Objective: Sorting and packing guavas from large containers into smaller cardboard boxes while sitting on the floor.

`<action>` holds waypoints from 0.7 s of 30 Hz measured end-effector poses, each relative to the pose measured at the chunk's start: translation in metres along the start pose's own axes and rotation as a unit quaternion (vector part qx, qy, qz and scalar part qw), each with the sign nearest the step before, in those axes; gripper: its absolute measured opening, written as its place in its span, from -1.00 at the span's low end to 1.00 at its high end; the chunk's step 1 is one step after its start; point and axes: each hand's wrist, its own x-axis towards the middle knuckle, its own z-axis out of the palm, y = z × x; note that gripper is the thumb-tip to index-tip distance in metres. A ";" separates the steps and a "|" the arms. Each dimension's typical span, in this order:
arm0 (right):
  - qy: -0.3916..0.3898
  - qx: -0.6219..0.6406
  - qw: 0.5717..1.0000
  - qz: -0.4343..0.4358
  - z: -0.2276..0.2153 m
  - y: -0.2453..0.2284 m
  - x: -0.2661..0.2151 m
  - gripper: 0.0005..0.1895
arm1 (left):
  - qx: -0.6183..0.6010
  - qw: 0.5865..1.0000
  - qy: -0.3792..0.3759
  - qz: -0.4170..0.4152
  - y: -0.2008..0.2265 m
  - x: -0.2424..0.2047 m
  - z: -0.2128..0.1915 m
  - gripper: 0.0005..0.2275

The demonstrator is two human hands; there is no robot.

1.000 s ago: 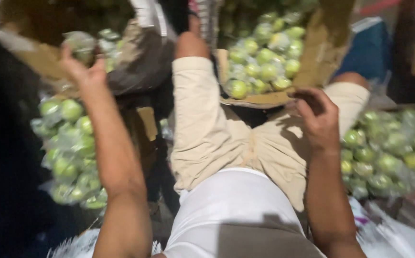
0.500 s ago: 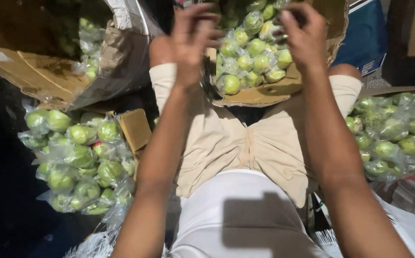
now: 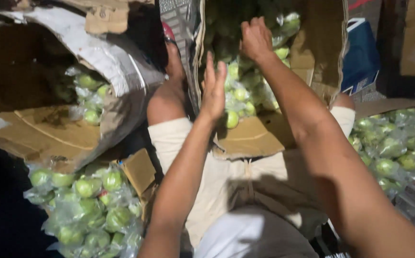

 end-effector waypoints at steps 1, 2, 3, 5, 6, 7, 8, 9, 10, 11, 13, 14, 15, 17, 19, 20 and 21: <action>0.001 -0.001 1.000 -0.001 0.027 0.008 0.016 -0.65 | -0.001 1.000 0.001 0.001 0.000 -0.002 -0.001 -0.17; -0.113 -0.075 0.991 -0.022 0.050 0.019 0.038 -0.64 | 0.009 1.000 0.009 0.005 0.004 -0.001 -0.001 -0.19; -0.225 -0.148 0.962 -0.039 0.071 0.031 0.061 -0.57 | 0.019 1.000 0.018 0.009 0.007 -0.001 -0.001 -0.21; -0.238 -0.119 0.964 -0.024 0.103 0.039 0.070 -0.68 | 0.009 1.000 0.001 -0.002 0.019 -0.008 -0.008 -0.27; -0.259 -0.082 0.962 -0.015 0.117 0.047 0.076 -0.75 | 0.001 1.000 -0.013 -0.026 0.026 -0.012 -0.010 -0.32; -0.247 -0.092 0.965 -0.006 0.124 0.050 0.087 -0.75 | -0.002 1.000 -0.019 -0.009 0.023 -0.005 -0.010 -0.32; -0.186 -0.105 0.977 -0.016 0.135 0.050 0.088 -0.78 | -0.003 1.000 -0.009 -0.023 0.018 -0.003 -0.009 -0.36; -0.124 -0.117 0.985 -0.027 0.145 0.051 0.089 -0.82 | -0.004 0.999 0.002 -0.037 0.013 -0.003 -0.008 -0.39; -0.116 -0.127 0.985 -0.025 0.159 0.032 0.076 -0.82 | -0.009 1.000 -0.001 -0.025 0.012 -0.002 -0.008 -0.39; -0.023 -0.142 0.988 -0.050 0.174 0.013 0.064 -0.87 | -0.010 0.999 0.002 -0.035 0.012 -0.001 -0.007 -0.40; 0.081 -0.170 0.980 -0.067 0.196 0.010 0.058 -0.90 | -0.013 1.000 -0.006 -0.026 0.015 0.007 -0.005 -0.41; 0.166 -0.184 0.965 -0.087 0.207 0.018 0.048 -0.90 | -0.017 0.999 -0.016 -0.047 0.013 0.007 -0.004 -0.44; 0.249 -0.199 0.942 -0.107 0.219 0.025 0.038 -0.88 | -0.020 0.997 -0.027 -0.067 0.010 0.007 -0.004 -0.47; 0.206 -0.194 0.953 -0.108 0.153 0.033 0.040 -0.87 | -0.022 0.999 -0.017 -0.045 -0.004 0.018 0.003 -0.47; 0.158 -0.174 0.964 -0.122 0.067 0.007 0.023 -0.85 | -0.024 0.999 0.011 -0.036 -0.017 0.017 0.001 -0.46; 0.076 -0.098 0.991 -0.041 0.008 -0.006 0.007 -0.65 | -0.014 1.000 0.021 -0.013 -0.019 0.015 0.002 -0.46; -0.008 -0.020 0.999 0.041 -0.054 -0.016 -0.008 -0.17 | -0.005 0.999 0.030 0.010 -0.022 0.013 0.003 -0.46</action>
